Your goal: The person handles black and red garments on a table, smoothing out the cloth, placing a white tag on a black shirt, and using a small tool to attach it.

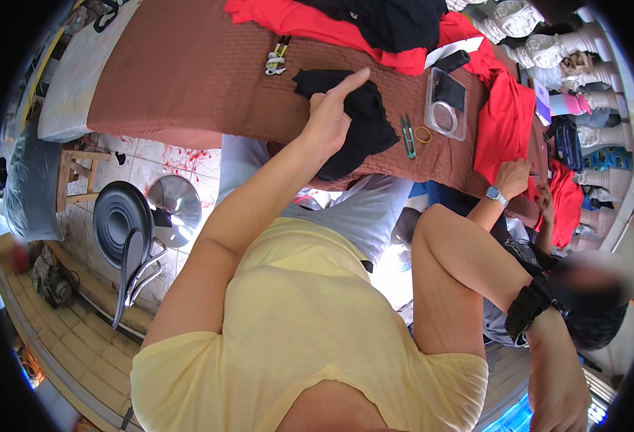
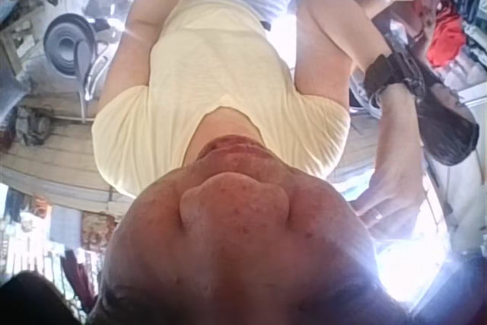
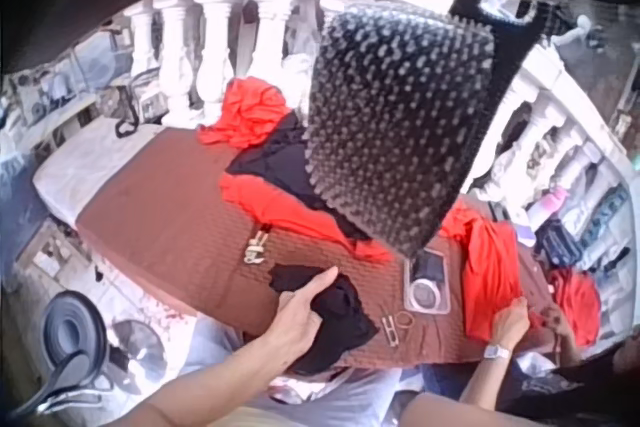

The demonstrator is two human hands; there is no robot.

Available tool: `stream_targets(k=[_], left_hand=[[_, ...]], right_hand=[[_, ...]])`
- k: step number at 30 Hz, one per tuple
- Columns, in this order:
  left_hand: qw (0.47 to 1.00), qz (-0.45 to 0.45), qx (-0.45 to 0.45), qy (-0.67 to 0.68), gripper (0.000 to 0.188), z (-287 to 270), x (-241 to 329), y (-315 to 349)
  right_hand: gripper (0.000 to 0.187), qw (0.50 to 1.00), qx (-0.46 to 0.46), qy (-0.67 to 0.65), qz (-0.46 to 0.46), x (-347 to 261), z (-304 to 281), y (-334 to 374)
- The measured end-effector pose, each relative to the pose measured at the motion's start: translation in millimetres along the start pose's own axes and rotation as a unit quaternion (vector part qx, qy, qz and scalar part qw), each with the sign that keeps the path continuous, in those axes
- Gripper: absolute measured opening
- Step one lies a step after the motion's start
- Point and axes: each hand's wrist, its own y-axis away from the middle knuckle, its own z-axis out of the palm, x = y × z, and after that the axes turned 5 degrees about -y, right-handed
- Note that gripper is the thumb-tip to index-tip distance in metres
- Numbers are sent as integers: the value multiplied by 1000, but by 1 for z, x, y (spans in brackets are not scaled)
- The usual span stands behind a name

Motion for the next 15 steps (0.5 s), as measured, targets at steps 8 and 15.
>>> stream_targets(k=[8, 15], left_hand=[[994, 56, 53, -72, 21, -2, 0, 7], [994, 61, -7, -87, 14, 7, 10, 36]], right_hand=[[14, 935, 101, -64, 333, 83, 52, 80], [14, 864, 134, -75, 480, 159, 80, 177]])
